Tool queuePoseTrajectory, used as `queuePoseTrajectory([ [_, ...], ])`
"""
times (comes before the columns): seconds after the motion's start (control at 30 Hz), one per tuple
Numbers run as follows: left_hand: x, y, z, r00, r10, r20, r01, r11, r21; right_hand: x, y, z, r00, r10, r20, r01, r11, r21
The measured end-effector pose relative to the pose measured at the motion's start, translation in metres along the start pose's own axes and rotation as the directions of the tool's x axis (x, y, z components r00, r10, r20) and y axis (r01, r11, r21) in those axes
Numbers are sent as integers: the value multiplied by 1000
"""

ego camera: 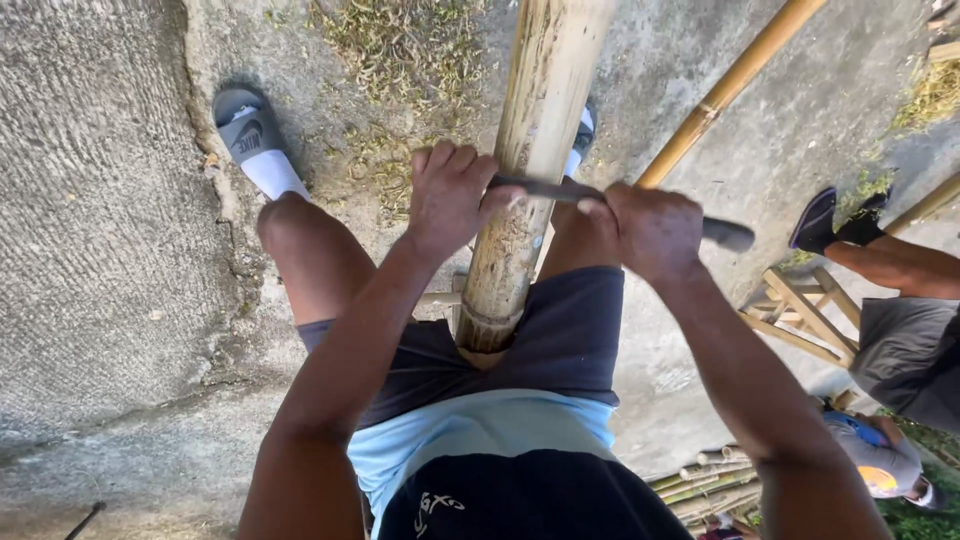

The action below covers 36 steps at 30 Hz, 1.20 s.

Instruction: Scraping the outer layer of a bamboo stalk using a machete.

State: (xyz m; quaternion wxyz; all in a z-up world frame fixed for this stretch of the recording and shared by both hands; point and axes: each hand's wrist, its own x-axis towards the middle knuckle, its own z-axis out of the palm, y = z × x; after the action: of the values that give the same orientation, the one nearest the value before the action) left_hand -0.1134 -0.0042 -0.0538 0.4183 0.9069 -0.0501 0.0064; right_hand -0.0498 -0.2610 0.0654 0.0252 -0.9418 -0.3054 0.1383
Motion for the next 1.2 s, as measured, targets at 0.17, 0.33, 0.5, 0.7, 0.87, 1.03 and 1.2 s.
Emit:
queuePoseTrajectory([
  [0.17,116,-51,15,970,178,-165,-174,984,38,82,72,16,969,-148,-199,98,966,-240],
  [0.33,86,-30,-4,957,202,-209,-189,979,80,76,60,19,933,-196,-303,109,953,-281],
  [0.5,14,-8,-6,973,171,-155,-161,984,73,-12,-4,25,993,3,-117,-7,999,-35],
  [0.7,-41,8,-5,997,79,-15,-78,992,98,-51,-23,42,996,58,-62,-57,998,18],
  [0.87,78,-33,1,987,121,-109,-115,992,52,41,49,50,973,-33,-230,27,999,-31],
  [1.03,70,-22,-9,998,-39,59,40,999,-8,33,32,38,972,-6,-234,15,999,36],
  [1.2,-38,17,-1,993,109,-34,-102,980,173,-57,-19,49,991,49,-127,-34,992,119],
])
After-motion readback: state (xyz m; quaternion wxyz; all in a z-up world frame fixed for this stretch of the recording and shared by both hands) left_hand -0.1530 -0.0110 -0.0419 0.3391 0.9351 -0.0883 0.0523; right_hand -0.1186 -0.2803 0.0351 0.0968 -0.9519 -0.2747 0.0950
